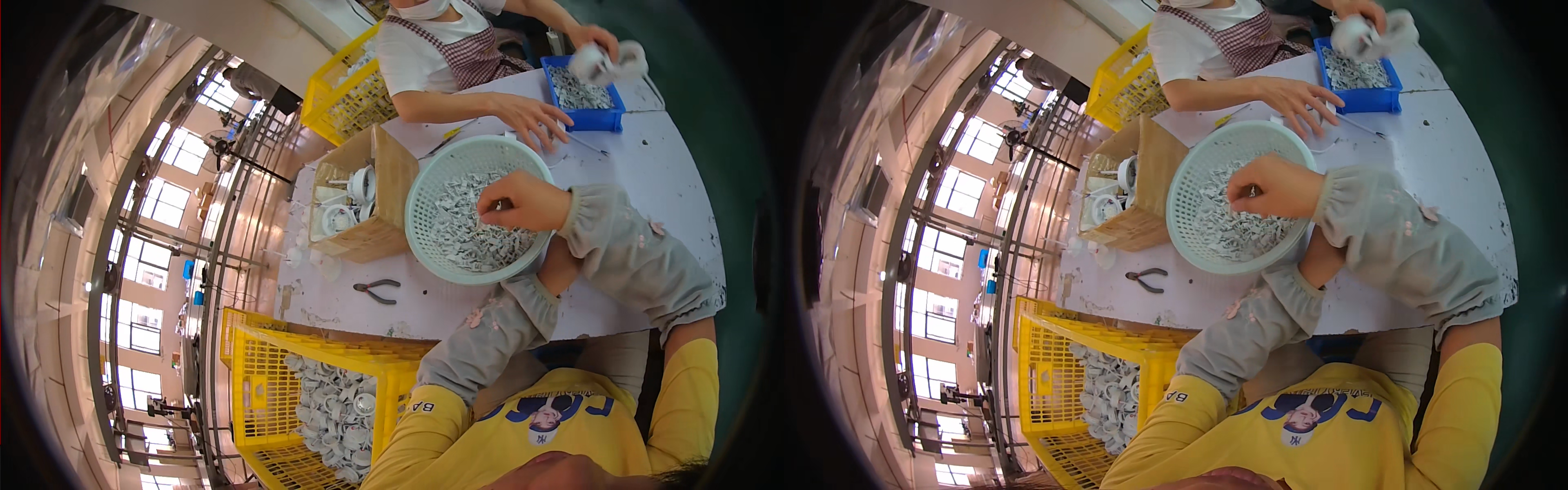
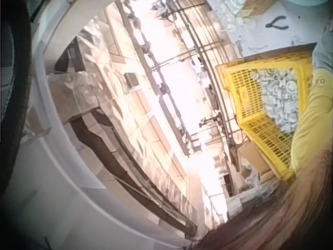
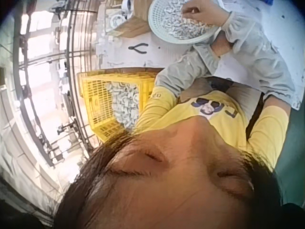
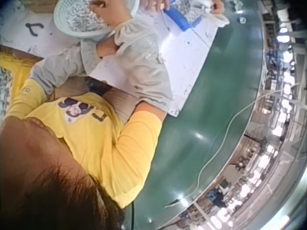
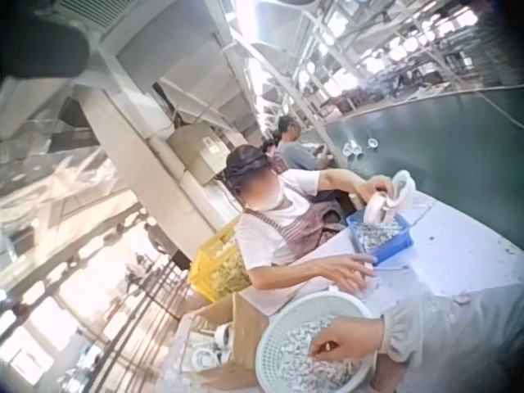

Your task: The person assembles lamp fixtures by picking small plastic clips from a basket and inserting them into circular lamp housings by hand.

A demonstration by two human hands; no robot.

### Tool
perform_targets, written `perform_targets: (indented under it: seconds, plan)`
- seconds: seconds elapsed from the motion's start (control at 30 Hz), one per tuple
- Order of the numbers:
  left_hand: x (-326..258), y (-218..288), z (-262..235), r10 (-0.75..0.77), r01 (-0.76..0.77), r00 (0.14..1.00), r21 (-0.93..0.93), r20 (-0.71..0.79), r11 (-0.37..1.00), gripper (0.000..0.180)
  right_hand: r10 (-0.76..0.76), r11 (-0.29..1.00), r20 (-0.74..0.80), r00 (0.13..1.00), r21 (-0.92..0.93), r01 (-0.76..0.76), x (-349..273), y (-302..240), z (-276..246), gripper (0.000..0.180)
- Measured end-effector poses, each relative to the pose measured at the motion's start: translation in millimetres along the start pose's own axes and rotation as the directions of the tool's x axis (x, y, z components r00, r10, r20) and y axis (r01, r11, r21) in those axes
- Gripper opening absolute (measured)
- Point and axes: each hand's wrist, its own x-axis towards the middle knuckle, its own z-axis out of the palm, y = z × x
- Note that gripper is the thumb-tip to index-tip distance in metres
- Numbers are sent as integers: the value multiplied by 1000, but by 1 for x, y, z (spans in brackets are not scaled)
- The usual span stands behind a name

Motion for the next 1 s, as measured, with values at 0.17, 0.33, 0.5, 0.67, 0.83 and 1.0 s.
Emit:
perform_targets:
  seconds: [0.17, 0.33, 0.5, 0.67, 0.83, 1.0]
  plan:
    - [2, 7, -2, -257, 264, 963, -489, 83, 831, 42, 248, 843, -131, 960, 518, -147, -30, -35, -11, 9]
    - [2, 12, 0, -279, 257, 958, -240, -63, 936, 39, 130, 881, -244, 961, 473, 0, -60, -35, -17, 9]
    - [0, 14, -3, -153, 167, 977, 89, -145, 982, 34, 156, 870, -222, 963, 492, -28, -84, -39, -26, 10]
    - [8, 36, -7, -321, 295, 945, -246, -70, 923, 23, 207, 767, -281, 937, 641, 23, -105, -28, -29, 7]
    - [6, 31, -5, -363, 316, 928, -342, -81, 885, 13, 225, 780, -301, 927, 626, 14, -119, -29, -35, 7]
    - [10, 35, -10, -434, 372, 899, -409, -67, 833, 6, 289, 795, -398, 871, 606, 13, -138, -8, -42, 7]
